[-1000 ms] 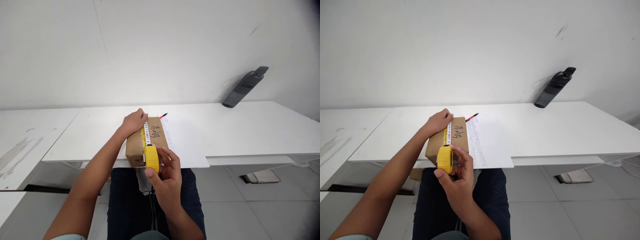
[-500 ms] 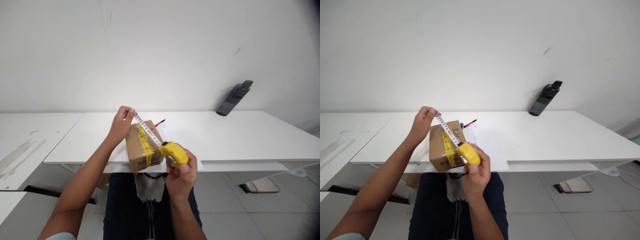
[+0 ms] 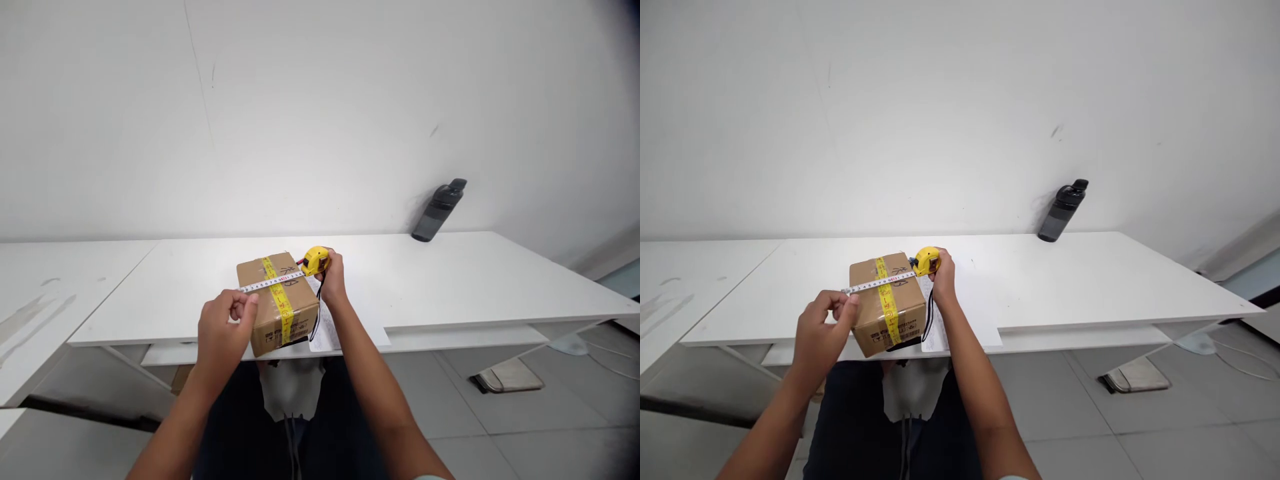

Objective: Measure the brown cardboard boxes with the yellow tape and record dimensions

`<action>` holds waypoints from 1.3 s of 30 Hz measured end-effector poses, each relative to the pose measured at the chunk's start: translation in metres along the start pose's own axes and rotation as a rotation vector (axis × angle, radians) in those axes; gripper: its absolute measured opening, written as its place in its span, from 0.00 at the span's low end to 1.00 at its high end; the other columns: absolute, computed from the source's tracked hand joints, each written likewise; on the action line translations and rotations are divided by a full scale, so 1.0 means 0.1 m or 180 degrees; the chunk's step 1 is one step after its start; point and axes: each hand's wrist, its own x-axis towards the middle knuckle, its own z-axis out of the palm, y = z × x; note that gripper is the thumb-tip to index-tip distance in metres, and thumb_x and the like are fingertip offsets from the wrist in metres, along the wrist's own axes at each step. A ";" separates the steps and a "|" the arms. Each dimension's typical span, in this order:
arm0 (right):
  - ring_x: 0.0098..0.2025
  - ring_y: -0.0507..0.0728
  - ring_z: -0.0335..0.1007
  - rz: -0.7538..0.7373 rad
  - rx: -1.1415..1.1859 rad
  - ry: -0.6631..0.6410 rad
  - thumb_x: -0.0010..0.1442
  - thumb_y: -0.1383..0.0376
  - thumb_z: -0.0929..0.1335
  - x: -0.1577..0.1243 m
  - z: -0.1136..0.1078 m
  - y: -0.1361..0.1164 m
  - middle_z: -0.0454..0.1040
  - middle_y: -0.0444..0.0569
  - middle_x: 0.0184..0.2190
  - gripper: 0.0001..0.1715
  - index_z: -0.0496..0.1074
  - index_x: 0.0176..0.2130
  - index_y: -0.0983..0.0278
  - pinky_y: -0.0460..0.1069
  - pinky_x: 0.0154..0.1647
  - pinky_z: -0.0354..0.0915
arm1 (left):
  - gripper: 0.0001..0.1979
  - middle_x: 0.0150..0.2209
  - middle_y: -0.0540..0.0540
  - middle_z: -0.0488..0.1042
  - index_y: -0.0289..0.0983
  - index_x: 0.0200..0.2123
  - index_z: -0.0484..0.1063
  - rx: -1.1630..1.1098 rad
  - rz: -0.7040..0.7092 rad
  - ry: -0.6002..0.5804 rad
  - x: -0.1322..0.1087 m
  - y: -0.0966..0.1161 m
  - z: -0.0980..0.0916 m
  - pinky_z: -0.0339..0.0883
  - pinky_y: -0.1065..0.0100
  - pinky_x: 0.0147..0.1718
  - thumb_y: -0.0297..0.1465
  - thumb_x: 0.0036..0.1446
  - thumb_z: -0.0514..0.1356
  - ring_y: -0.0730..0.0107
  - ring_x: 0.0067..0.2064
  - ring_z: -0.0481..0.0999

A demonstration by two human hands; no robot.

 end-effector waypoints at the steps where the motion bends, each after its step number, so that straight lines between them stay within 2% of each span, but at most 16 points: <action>1: 0.20 0.49 0.50 -0.0064 0.0009 0.0012 0.55 0.47 0.61 -0.01 0.00 0.02 0.64 0.40 0.22 0.22 0.66 0.34 0.61 0.44 0.18 0.44 | 0.10 0.25 0.50 0.73 0.42 0.31 0.70 0.0240 0.0376 0.0148 -0.03 0.09 0.01 0.65 0.58 0.36 0.39 0.63 0.58 0.63 0.30 0.72; 4: 0.20 0.48 0.52 -0.0293 0.0064 -0.0073 0.57 0.47 0.61 -0.08 0.01 0.03 0.67 0.41 0.25 0.24 0.69 0.39 0.62 0.44 0.19 0.47 | 0.09 0.37 0.43 0.80 0.44 0.39 0.74 0.0612 0.1422 0.0174 -0.15 0.36 0.15 0.66 0.50 0.45 0.42 0.62 0.60 0.53 0.41 0.77; 6: 0.20 0.48 0.53 -0.0339 0.0182 -0.0158 0.59 0.47 0.62 -0.16 0.03 0.00 0.67 0.41 0.26 0.24 0.70 0.40 0.63 0.44 0.20 0.49 | 0.18 0.52 0.38 0.78 0.44 0.48 0.75 0.0791 0.1752 0.0004 -0.20 0.46 0.33 0.62 0.44 0.54 0.46 0.60 0.62 0.44 0.55 0.74; 9: 0.20 0.47 0.55 -0.0284 0.0311 -0.0195 0.62 0.45 0.64 -0.33 0.06 -0.06 0.67 0.40 0.26 0.24 0.70 0.40 0.63 0.45 0.21 0.54 | 0.30 0.62 0.32 0.70 0.41 0.59 0.71 0.1166 0.1613 -0.0153 -0.15 0.39 0.59 0.50 0.35 0.62 0.49 0.57 0.64 0.34 0.63 0.65; 11: 0.22 0.47 0.58 -0.0347 0.0250 -0.0078 0.63 0.43 0.65 -0.48 0.05 -0.08 0.68 0.40 0.27 0.27 0.70 0.43 0.63 0.45 0.24 0.59 | 0.32 0.64 0.32 0.69 0.41 0.62 0.68 0.1305 0.1402 -0.0282 -0.05 0.24 0.66 0.44 0.29 0.62 0.47 0.58 0.64 0.32 0.64 0.65; 13: 0.23 0.48 0.62 -0.0487 0.0094 0.0244 0.63 0.41 0.65 -0.64 -0.02 -0.07 0.70 0.41 0.29 0.29 0.68 0.47 0.63 0.46 0.28 0.64 | 0.30 0.64 0.33 0.68 0.41 0.62 0.68 0.1353 0.1277 -0.0357 0.09 0.05 0.62 0.40 0.27 0.63 0.45 0.59 0.63 0.33 0.64 0.66; 16: 0.25 0.49 0.69 -0.0503 -0.0052 0.0780 0.63 0.40 0.65 -0.85 -0.21 0.02 0.73 0.42 0.31 0.31 0.66 0.49 0.63 0.48 0.33 0.69 | 0.27 0.63 0.32 0.70 0.40 0.60 0.70 0.1480 0.1134 -0.0284 0.31 -0.24 0.43 0.35 0.26 0.64 0.43 0.60 0.61 0.32 0.64 0.65; 20: 0.33 0.54 0.79 -0.0149 0.0044 0.0879 0.62 0.42 0.68 -1.16 -0.41 0.22 0.77 0.48 0.41 0.31 0.62 0.52 0.62 0.54 0.42 0.74 | 0.24 0.62 0.33 0.71 0.43 0.61 0.69 0.1655 0.1051 -0.0061 0.40 -0.47 0.23 0.29 0.24 0.63 0.38 0.62 0.59 0.32 0.65 0.64; 22: 0.39 0.57 0.81 -0.0094 0.0152 0.0846 0.64 0.45 0.68 -1.39 -0.40 0.33 0.78 0.51 0.45 0.29 0.61 0.54 0.61 0.56 0.47 0.74 | 0.26 0.63 0.33 0.69 0.44 0.63 0.67 0.1505 0.1188 0.0028 0.26 -0.47 0.27 0.30 0.25 0.64 0.38 0.62 0.60 0.33 0.66 0.62; 24: 0.43 0.57 0.81 -0.0124 0.0239 0.0700 0.67 0.47 0.66 -1.64 -0.34 0.42 0.78 0.53 0.48 0.26 0.61 0.55 0.60 0.57 0.48 0.74 | 0.30 0.63 0.33 0.69 0.44 0.65 0.62 0.0985 0.1466 -0.0108 0.02 -0.39 0.39 0.37 0.29 0.65 0.42 0.61 0.61 0.37 0.67 0.63; 26: 0.46 0.58 0.80 -0.0302 0.0175 0.0387 0.68 0.49 0.66 -1.87 -0.27 0.48 0.76 0.55 0.52 0.24 0.63 0.56 0.59 0.57 0.49 0.75 | 0.38 0.66 0.30 0.64 0.43 0.68 0.57 0.0103 0.1642 -0.0600 -0.26 -0.27 0.56 0.48 0.33 0.64 0.51 0.60 0.60 0.37 0.69 0.58; 29: 0.59 0.59 0.73 -0.0873 -0.0260 -0.0158 0.69 0.54 0.65 -2.03 -0.29 0.43 0.70 0.56 0.61 0.21 0.68 0.58 0.56 0.57 0.56 0.72 | 0.38 0.70 0.28 0.55 0.44 0.69 0.54 -0.1155 0.1222 -0.1250 -0.52 -0.12 0.81 0.61 0.40 0.61 0.56 0.62 0.54 0.40 0.72 0.53; 32: 0.68 0.59 0.62 -0.1441 -0.0903 -0.0840 0.72 0.60 0.62 -1.80 -0.46 0.21 0.65 0.52 0.66 0.23 0.66 0.63 0.52 0.60 0.64 0.65 | 0.33 0.61 0.30 0.67 0.44 0.64 0.56 -0.2014 0.1205 -0.1075 -0.37 -0.10 1.05 0.67 0.45 0.57 0.52 0.62 0.56 0.45 0.66 0.65; 35: 0.64 0.58 0.68 -0.1738 -0.1836 -0.1570 0.71 0.64 0.60 -1.12 -0.68 -0.06 0.71 0.50 0.62 0.24 0.67 0.64 0.53 0.59 0.63 0.66 | 0.31 0.48 0.37 0.74 0.44 0.59 0.60 -0.1964 0.1898 -0.0394 0.17 -0.20 1.34 0.73 0.49 0.49 0.48 0.57 0.64 0.51 0.53 0.77; 37: 0.52 0.57 0.77 -0.1762 -0.2630 -0.1541 0.71 0.67 0.56 -0.47 -0.78 -0.17 0.77 0.52 0.54 0.25 0.69 0.61 0.57 0.56 0.54 0.72 | 0.31 0.45 0.39 0.75 0.43 0.53 0.64 -0.1191 0.2173 -0.0187 0.59 -0.30 1.57 0.72 0.47 0.50 0.48 0.51 0.68 0.50 0.50 0.77; 39: 0.47 0.58 0.77 -0.1496 -0.3824 -0.1074 0.70 0.70 0.55 0.19 -0.82 -0.18 0.74 0.57 0.55 0.29 0.64 0.65 0.63 0.54 0.49 0.71 | 0.26 0.44 0.38 0.75 0.42 0.48 0.67 -0.0568 0.2218 -0.0426 0.94 -0.42 1.78 0.70 0.46 0.52 0.47 0.51 0.68 0.49 0.51 0.77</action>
